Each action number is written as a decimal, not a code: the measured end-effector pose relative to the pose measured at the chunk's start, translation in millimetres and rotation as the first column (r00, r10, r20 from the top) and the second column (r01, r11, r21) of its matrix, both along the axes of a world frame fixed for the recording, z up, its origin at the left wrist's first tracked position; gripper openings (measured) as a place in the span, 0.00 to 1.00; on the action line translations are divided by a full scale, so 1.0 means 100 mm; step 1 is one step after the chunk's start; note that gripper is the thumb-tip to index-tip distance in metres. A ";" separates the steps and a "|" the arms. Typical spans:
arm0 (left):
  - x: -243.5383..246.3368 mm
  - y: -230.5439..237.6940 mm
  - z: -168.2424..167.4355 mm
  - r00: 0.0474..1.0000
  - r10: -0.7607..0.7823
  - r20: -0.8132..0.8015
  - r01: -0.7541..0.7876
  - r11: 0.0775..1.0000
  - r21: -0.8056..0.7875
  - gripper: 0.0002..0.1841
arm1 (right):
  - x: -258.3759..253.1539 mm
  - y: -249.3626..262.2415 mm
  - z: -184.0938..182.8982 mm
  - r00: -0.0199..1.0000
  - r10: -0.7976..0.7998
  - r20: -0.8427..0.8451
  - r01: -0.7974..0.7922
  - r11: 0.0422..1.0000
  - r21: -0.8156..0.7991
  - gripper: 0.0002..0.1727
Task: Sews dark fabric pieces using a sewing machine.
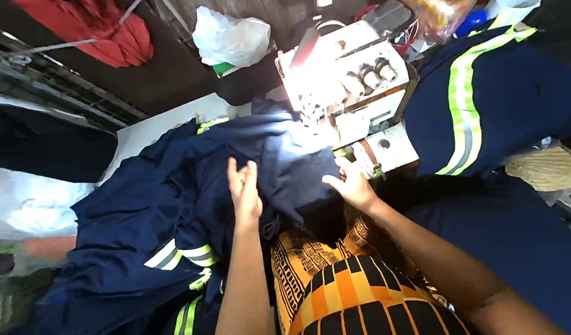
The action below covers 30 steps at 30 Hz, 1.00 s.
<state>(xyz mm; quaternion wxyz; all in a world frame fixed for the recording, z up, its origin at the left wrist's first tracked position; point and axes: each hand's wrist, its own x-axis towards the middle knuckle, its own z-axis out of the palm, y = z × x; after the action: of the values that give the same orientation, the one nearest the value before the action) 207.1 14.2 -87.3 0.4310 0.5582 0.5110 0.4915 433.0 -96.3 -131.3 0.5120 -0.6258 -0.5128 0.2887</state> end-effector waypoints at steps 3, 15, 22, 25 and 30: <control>0.00 -0.27 -0.02 0.988 -0.103 -0.118 0.106 0.994 0.014 0.52 | -0.06 -0.42 -0.09 0.998 0.048 -0.042 -0.050 0.998 -0.045 0.20; -0.04 -0.36 0.19 0.919 -0.204 0.336 0.223 0.975 -0.017 0.43 | -0.05 -0.84 -0.12 0.829 -0.036 -0.558 -0.039 0.992 -0.122 0.03; -0.12 -0.25 0.22 0.936 -0.187 0.298 0.184 0.982 0.037 0.38 | -0.10 -0.83 -0.20 0.819 -0.086 -0.568 -0.009 0.987 -0.163 0.02; -0.09 -0.20 0.19 0.917 -0.208 0.342 0.219 0.976 0.006 0.33 | -0.13 -0.75 -0.27 0.828 -0.092 -0.553 0.016 0.990 -0.141 0.03; -0.08 0.07 0.40 0.854 -0.383 0.352 0.386 0.920 0.065 0.28 | -0.12 -0.44 0.05 0.856 -0.112 -0.505 0.062 0.991 -0.115 0.07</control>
<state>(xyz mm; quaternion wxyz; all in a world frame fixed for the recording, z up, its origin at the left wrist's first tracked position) 199.4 21.4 -47.7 0.6083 0.5482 0.3041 0.4868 421.2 -140.7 -126.6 0.6117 -0.5730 -0.3161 0.4444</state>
